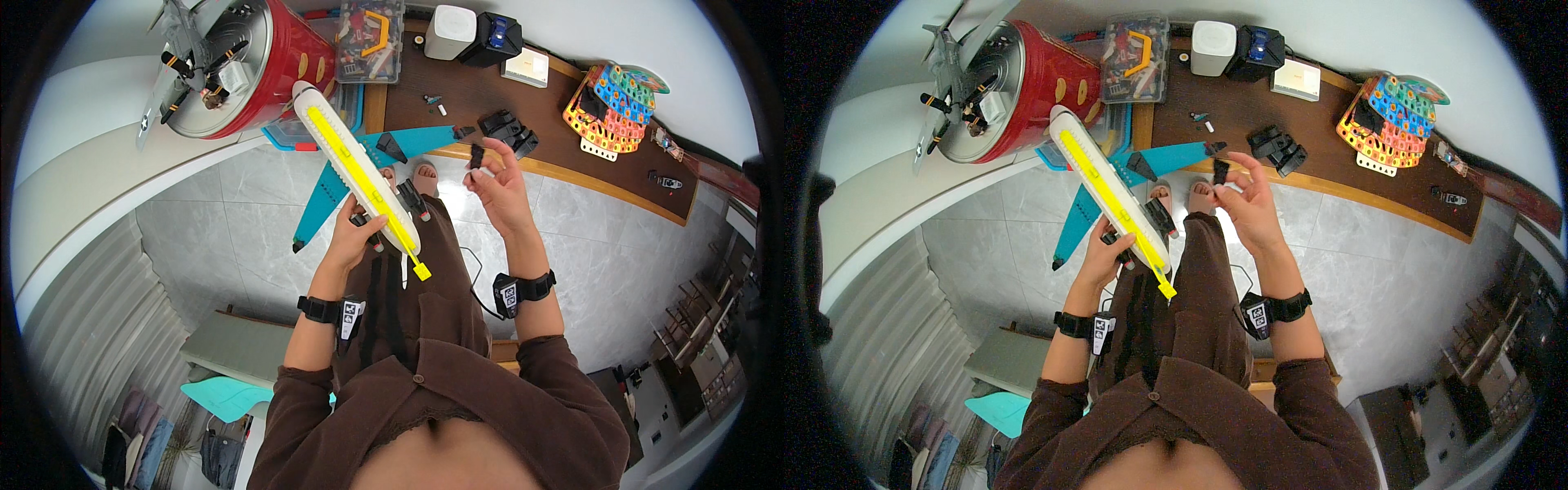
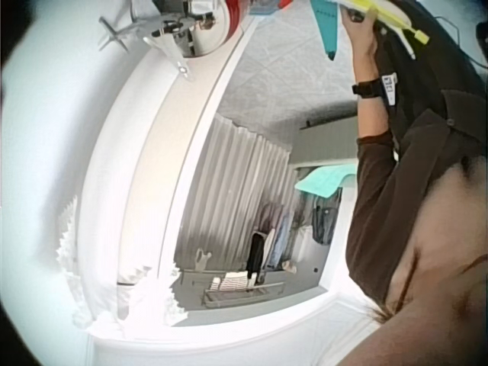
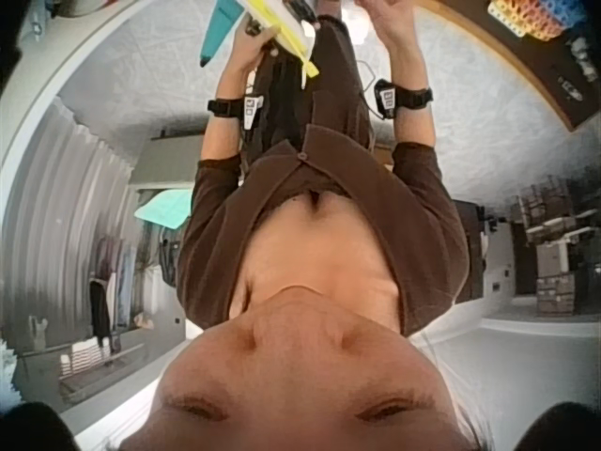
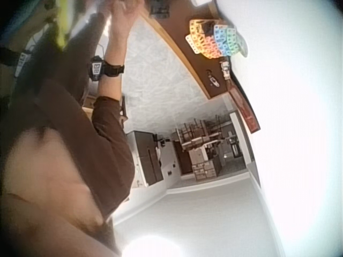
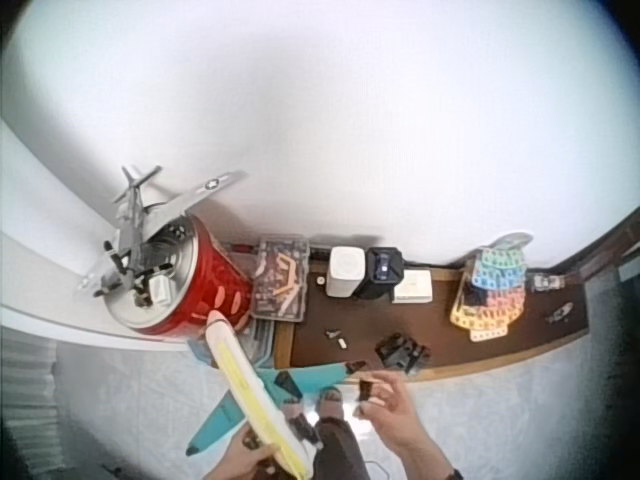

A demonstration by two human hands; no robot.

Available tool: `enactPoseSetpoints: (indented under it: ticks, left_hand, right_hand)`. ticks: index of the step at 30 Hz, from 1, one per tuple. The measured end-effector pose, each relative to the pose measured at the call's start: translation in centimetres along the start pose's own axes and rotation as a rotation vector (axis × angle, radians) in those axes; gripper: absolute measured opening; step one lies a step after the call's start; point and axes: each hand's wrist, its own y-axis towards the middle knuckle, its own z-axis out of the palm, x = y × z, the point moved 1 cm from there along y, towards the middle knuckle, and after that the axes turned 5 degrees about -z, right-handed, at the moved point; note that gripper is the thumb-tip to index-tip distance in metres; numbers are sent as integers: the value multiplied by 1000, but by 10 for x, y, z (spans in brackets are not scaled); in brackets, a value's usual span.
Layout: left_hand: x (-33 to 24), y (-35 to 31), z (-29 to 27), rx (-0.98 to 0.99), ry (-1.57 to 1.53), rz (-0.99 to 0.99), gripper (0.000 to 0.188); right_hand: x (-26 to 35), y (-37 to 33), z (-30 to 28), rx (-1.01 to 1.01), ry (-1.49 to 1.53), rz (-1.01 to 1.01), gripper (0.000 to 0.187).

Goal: The person retrieves a toy airplane from a storage box and assembles it by attaching the wings, tail, and propeller. They then add small decorative pieces to the fuselage and wings.

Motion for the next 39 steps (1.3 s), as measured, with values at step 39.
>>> enactPoseSetpoints:
  ticks: [39]
  left_hand:
    - [90, 42, -44, -127, 39, -82, 70]
  right_hand:
    - [-175, 169, -143, -267, -850, 196, 25]
